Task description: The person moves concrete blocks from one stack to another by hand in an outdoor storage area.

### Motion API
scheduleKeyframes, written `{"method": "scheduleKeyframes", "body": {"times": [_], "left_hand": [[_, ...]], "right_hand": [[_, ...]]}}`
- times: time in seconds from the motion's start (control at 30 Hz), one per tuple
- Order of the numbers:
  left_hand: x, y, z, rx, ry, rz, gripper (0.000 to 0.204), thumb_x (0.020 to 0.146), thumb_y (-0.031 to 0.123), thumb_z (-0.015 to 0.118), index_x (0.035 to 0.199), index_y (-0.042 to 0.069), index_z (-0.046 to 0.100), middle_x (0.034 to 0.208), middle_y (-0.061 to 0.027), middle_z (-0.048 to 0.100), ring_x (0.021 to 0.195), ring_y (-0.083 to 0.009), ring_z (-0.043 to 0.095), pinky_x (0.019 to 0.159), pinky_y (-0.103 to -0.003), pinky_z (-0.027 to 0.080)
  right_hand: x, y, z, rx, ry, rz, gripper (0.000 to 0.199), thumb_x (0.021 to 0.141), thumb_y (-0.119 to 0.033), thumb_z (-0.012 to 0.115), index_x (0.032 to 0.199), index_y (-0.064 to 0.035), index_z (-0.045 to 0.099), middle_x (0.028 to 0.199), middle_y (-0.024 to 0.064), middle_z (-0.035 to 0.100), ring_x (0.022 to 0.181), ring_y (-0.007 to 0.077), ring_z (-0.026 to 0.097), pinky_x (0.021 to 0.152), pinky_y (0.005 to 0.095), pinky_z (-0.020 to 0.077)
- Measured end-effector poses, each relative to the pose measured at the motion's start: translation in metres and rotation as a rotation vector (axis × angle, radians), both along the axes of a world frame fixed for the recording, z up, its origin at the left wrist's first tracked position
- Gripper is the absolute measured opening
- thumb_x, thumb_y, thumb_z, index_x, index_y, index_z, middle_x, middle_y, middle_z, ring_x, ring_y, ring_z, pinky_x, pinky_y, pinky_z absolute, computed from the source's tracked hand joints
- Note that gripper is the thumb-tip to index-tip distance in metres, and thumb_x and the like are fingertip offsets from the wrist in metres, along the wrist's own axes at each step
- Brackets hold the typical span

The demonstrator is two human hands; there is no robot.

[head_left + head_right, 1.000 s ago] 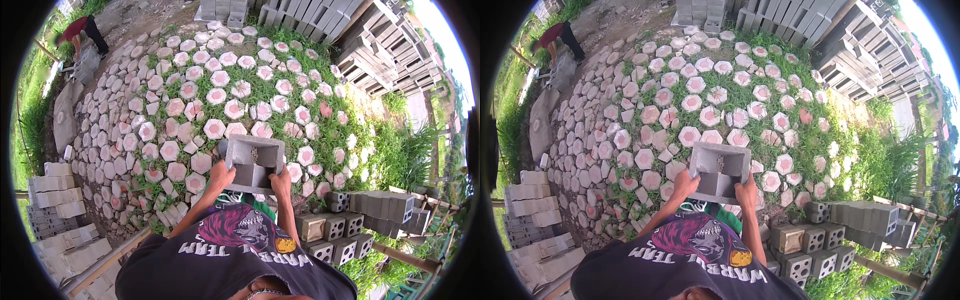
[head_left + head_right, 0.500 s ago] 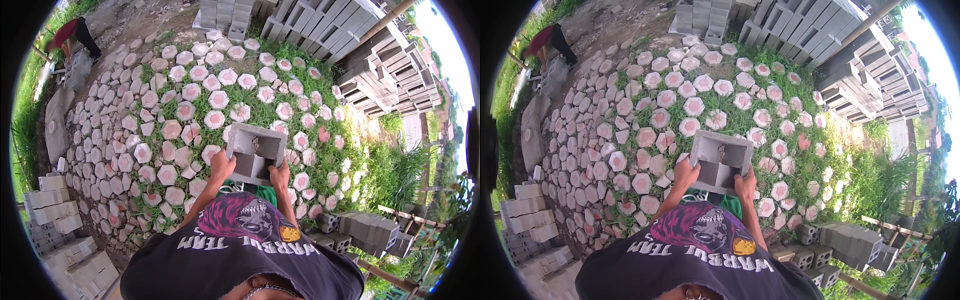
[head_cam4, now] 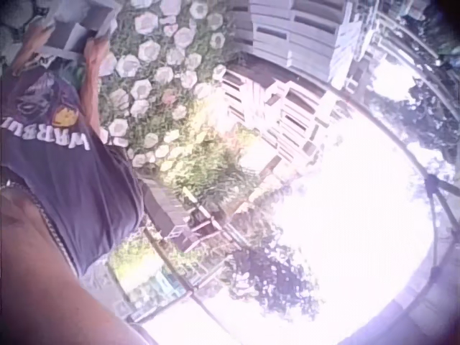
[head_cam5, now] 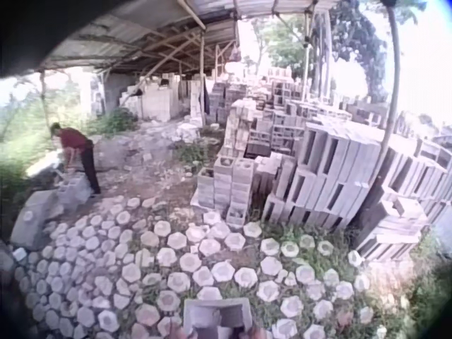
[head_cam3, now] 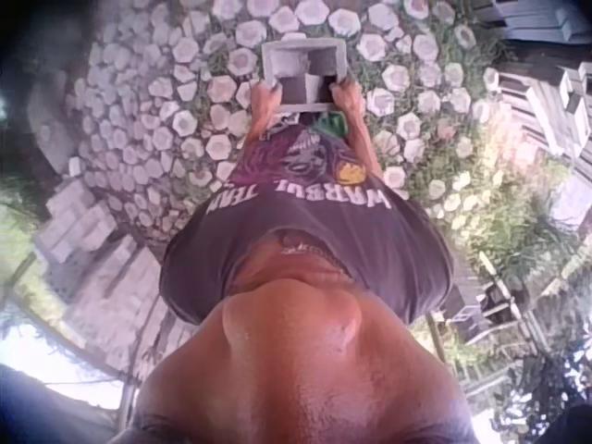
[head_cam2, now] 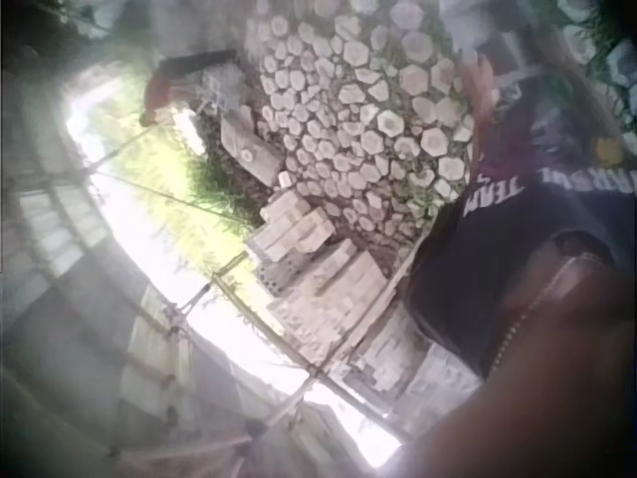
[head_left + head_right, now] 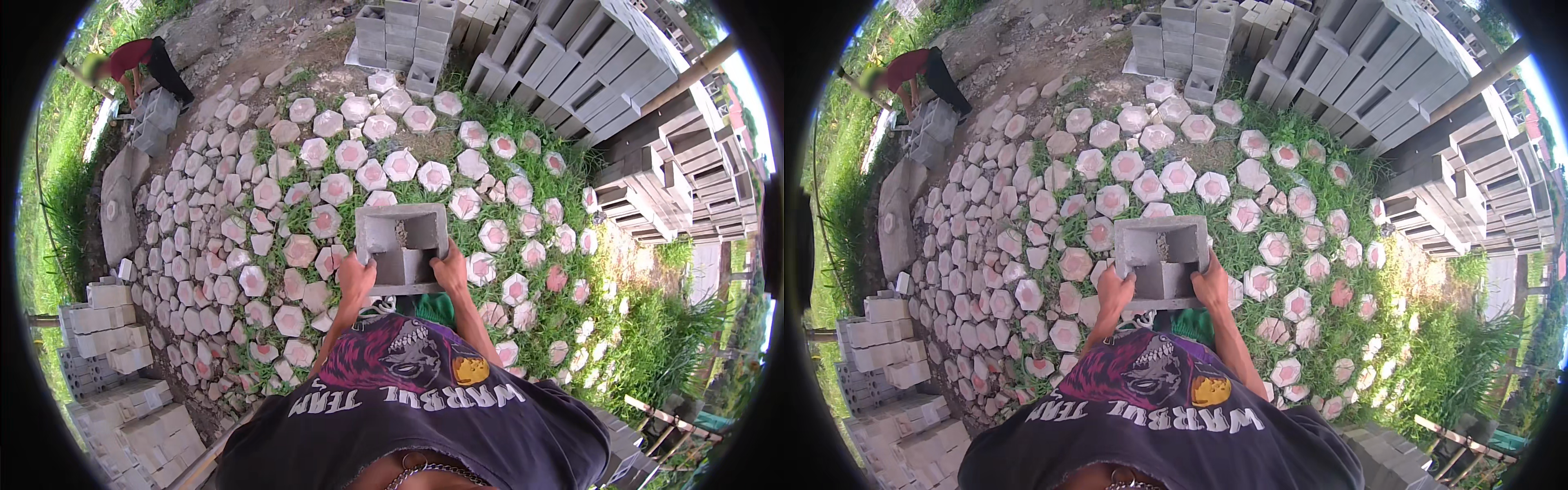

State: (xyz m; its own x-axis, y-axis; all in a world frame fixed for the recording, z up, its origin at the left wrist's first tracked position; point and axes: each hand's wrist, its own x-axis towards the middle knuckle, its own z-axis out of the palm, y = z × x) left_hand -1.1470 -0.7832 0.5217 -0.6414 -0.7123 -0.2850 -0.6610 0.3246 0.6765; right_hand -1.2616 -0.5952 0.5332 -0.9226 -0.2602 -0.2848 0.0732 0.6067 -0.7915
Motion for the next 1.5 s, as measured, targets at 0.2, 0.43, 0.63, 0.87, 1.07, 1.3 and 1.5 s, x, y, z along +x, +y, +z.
{"method": "scheduleKeyframes", "body": {"times": [0.2, 0.43, 0.63, 0.87, 1.07, 1.3, 1.5], "left_hand": [[-0.114, -0.019, 0.017, 0.004, 0.022, -0.006, 0.033, 0.074, 0.020, 0.065, 0.101, 0.001, 0.061, 0.083, -0.0233, 0.066, 0.082, -0.0413, 0.063, 0.074, -0.045, 0.049], [-0.219, -0.043, 0.026, -0.004, -0.022, -0.085, 0.034, 0.074, 0.022, 0.065, 0.103, 0.003, 0.061, 0.085, -0.0227, 0.065, 0.084, -0.0409, 0.063, 0.075, -0.046, 0.049], [-0.324, -0.066, 0.035, -0.050, -0.088, -0.251, 0.034, 0.074, 0.023, 0.067, 0.098, 0.000, 0.061, 0.086, -0.0236, 0.065, 0.084, -0.0397, 0.063, 0.076, -0.046, 0.050], [-0.491, -0.122, 0.011, -0.040, -0.110, -0.443, 0.034, 0.072, 0.025, 0.068, 0.092, -0.002, 0.060, 0.088, -0.0239, 0.065, 0.085, -0.0388, 0.064, 0.076, -0.046, 0.050], [-0.605, -0.189, 0.014, -0.126, -0.039, -0.555, 0.036, 0.073, 0.026, 0.068, 0.094, -0.003, 0.059, 0.079, -0.0228, 0.066, 0.079, -0.0390, 0.065, 0.074, -0.046, 0.051], [-0.680, -0.254, 0.018, -0.027, -0.044, -0.527, 0.037, 0.073, 0.025, 0.069, 0.093, -0.004, 0.059, 0.078, -0.0232, 0.065, 0.078, -0.0388, 0.065, 0.073, -0.046, 0.051], [-0.731, -0.294, 0.010, 0.026, -0.167, -0.443, 0.038, 0.073, 0.024, 0.068, 0.098, -0.004, 0.059, 0.085, -0.0255, 0.065, 0.082, -0.0392, 0.064, 0.075, -0.046, 0.051]], "right_hand": [[-0.120, -0.020, 0.024, -0.041, 0.026, 0.029, 0.067, 0.066, -0.011, 0.061, 0.131, -0.0021, 0.046, 0.106, 0.0260, 0.063, 0.101, 0.0396, 0.060, 0.091, 0.0408, 0.0450], [-0.211, -0.034, 0.027, -0.012, -0.052, -0.017, 0.067, 0.067, -0.008, 0.059, 0.132, -0.0005, 0.045, 0.106, 0.0265, 0.063, 0.102, 0.0381, 0.061, 0.090, 0.0407, 0.0463], [-0.287, -0.049, 0.024, -0.051, -0.068, -0.146, 0.064, 0.067, -0.008, 0.061, 0.129, 0.0002, 0.047, 0.103, 0.0254, 0.064, 0.097, 0.0362, 0.063, 0.087, 0.0391, 0.0476], [-0.406, -0.087, -0.019, 0.000, 0.042, -0.379, 0.052, 0.064, -0.008, 0.063, 0.115, 0.0009, 0.056, 0.091, 0.0196, 0.066, 0.084, 0.0308, 0.064, 0.080, 0.0366, 0.0478], [-0.496, -0.151, -0.007, -0.032, 0.015, -0.484, 0.050, 0.066, -0.007, 0.064, 0.114, 0.0027, 0.056, 0.096, 0.0195, 0.067, 0.091, 0.0308, 0.064, 0.085, 0.0350, 0.0464], [-0.574, -0.218, 0.008, -0.022, -0.060, -0.474, 0.061, 0.066, -0.012, 0.062, 0.124, -0.0018, 0.051, 0.104, 0.0240, 0.064, 0.100, 0.0369, 0.062, 0.089, 0.0405, 0.0451], [-0.653, -0.261, 0.006, 0.062, -0.130, -0.353, 0.059, 0.066, -0.014, 0.061, 0.124, -0.0032, 0.052, 0.090, 0.0232, 0.066, 0.086, 0.0372, 0.065, 0.081, 0.0438, 0.0486]]}}
